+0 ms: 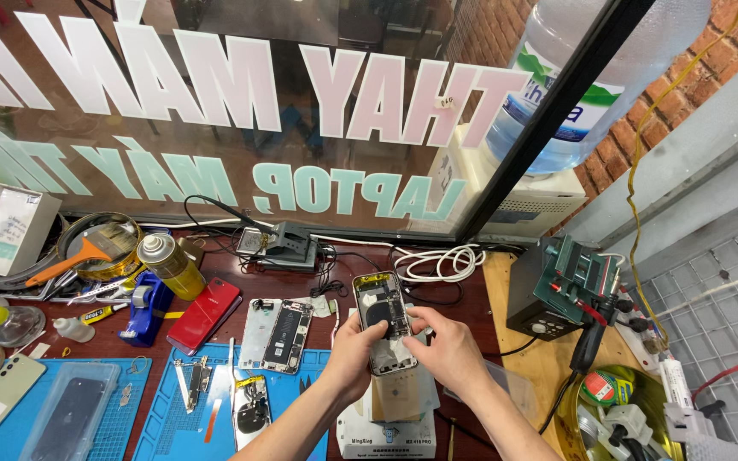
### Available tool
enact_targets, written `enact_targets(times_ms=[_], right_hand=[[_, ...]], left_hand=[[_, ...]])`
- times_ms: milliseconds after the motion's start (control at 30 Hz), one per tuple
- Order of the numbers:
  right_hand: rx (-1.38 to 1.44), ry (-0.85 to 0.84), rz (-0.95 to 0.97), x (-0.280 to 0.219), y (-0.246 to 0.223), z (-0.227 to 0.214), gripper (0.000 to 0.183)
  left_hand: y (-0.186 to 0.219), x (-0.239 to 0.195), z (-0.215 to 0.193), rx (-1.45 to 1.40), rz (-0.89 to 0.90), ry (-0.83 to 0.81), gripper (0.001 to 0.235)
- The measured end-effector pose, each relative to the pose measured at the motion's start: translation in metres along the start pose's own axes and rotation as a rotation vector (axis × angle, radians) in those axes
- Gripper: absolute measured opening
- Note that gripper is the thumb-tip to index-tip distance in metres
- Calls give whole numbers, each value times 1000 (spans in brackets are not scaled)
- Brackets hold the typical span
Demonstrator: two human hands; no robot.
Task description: The person disassembles a smartphone, removes the battery, and places it into a plastic container. They then retrieve a new battery from another container and install it into the phone, securing it with a screwdriver.
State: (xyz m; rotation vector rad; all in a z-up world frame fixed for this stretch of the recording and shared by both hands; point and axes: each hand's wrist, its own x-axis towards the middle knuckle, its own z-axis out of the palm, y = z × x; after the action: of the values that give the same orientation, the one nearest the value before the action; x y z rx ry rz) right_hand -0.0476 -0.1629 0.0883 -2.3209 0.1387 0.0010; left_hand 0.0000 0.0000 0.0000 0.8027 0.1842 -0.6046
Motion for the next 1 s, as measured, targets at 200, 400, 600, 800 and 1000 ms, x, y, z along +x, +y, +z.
enact_targets(times_ms=[200,400,600,800,1000], right_hand=[[136,67,65,3,12,10,41],[354,-1,93,7,30,12,37],[711,-137,601,13,35,10,55],[806,-166,523,11,22,10,55],[746,-118,558,9,12,8,44]], left_hand=[[6,-4,3,-5,-34,0,25],[12,0,0,-82,-143,102,25],[11,-1,-17,-213,-328,-75,32],[20,-11,-18,-214,-316,-393,50],[29,-19,-3,-153,-299,-274,39]])
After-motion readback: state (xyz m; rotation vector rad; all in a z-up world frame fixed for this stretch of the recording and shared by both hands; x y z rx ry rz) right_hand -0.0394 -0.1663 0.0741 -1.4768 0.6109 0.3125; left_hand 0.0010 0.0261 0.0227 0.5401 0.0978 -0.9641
